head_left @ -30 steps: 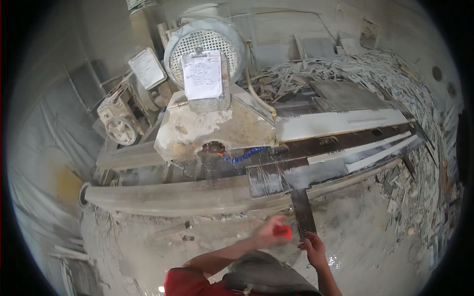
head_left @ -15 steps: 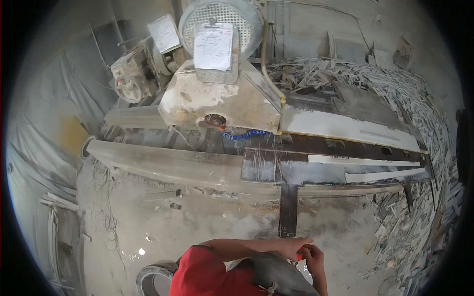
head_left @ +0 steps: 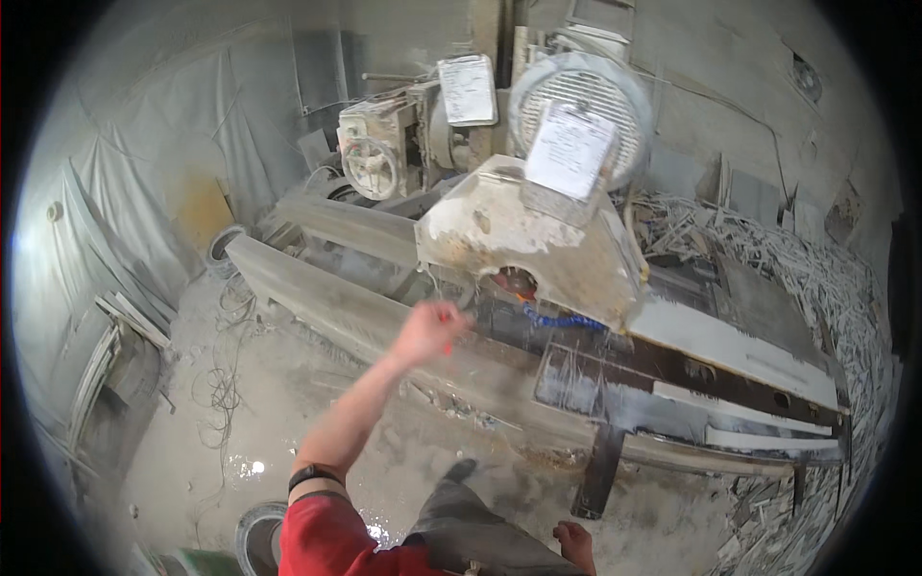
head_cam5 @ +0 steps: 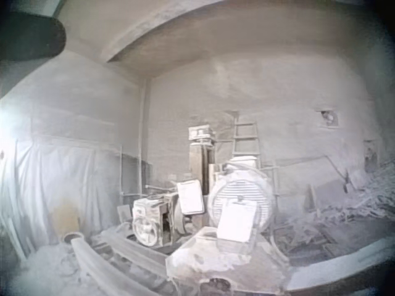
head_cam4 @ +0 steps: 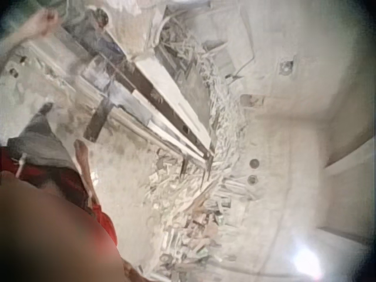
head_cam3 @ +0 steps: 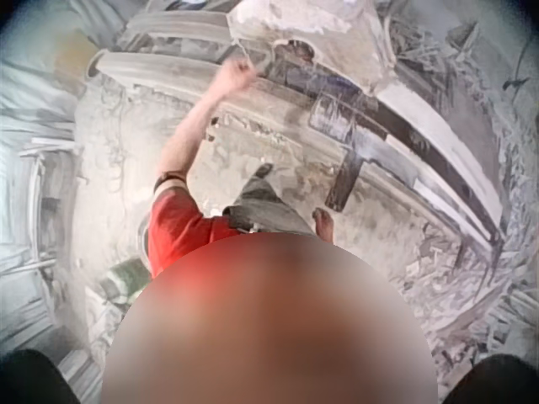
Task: Use a tape measure to measure a stone slab and then mark a smaller piece for cutting.
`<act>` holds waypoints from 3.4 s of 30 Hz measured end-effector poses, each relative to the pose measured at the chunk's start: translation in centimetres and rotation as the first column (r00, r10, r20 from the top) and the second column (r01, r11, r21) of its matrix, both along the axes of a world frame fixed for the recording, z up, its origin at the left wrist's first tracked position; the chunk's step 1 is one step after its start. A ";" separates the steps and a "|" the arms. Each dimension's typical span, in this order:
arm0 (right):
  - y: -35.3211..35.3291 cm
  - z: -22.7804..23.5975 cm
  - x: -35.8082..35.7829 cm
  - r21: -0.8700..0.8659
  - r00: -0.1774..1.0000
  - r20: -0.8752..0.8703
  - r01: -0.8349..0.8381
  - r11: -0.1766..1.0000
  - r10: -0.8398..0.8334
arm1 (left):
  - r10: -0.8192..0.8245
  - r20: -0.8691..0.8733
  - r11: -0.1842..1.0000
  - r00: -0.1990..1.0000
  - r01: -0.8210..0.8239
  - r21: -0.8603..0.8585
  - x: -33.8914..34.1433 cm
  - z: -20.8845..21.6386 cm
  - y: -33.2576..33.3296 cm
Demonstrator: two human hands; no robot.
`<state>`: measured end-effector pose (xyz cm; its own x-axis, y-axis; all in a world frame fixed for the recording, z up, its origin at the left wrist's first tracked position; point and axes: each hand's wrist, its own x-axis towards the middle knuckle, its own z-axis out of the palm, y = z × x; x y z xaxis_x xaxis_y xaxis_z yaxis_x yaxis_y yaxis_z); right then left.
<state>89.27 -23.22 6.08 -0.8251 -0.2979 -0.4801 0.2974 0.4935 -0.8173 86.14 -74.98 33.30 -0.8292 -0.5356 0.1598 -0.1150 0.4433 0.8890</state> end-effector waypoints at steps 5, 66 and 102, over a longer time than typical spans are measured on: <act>-8.4 -3.1 -4.3 0.440 0.762 -0.296 -0.427 0.790 0.576 | 0.327 -0.287 0.782 0.900 -0.428 -0.453 -6.0 7.2 -23.2; -46.0 35.2 -38.4 -0.289 -0.085 -0.943 -0.267 0.919 -0.322 | -0.630 0.011 0.583 0.776 0.464 0.667 -13.0 -3.2 -13.7; -52.5 16.4 -19.1 0.321 0.406 -0.824 -0.238 0.916 0.395 | 0.345 -0.223 0.730 0.912 -0.410 -0.546 -12.2 19.0 -46.0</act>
